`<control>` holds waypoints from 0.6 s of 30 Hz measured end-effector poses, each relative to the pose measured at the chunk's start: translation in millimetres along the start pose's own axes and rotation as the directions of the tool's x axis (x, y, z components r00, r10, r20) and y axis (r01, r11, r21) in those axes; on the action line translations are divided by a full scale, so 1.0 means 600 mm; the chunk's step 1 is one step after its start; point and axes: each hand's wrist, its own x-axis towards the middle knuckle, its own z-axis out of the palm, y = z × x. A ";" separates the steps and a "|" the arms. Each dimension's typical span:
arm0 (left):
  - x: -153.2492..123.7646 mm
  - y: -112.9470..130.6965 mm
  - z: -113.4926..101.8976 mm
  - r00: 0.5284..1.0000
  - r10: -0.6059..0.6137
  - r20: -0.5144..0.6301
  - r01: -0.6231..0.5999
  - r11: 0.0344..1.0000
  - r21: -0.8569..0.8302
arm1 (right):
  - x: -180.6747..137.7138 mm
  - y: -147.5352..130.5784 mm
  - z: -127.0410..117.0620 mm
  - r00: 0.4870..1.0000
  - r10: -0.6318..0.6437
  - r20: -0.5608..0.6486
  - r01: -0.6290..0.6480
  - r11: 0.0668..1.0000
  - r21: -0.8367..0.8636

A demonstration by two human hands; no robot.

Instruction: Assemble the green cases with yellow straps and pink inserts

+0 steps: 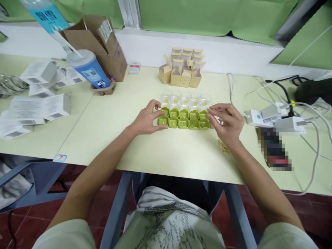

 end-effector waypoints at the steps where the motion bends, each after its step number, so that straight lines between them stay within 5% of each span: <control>1: 0.001 -0.001 0.001 1.000 -0.012 -0.019 0.012 1.000 -0.025 | -0.010 -0.001 0.002 1.000 -0.013 -0.005 0.013 1.000 0.006; 13: 0.010 -0.005 -0.003 0.981 -0.153 -0.116 0.119 0.960 -0.254 | -0.032 -0.049 -0.001 0.991 -0.110 0.072 0.106 0.993 0.052; 18: 0.008 -0.015 -0.022 0.986 -0.165 0.007 0.164 0.971 -0.173 | -0.034 -0.069 0.003 0.993 -0.081 0.081 0.071 0.991 0.118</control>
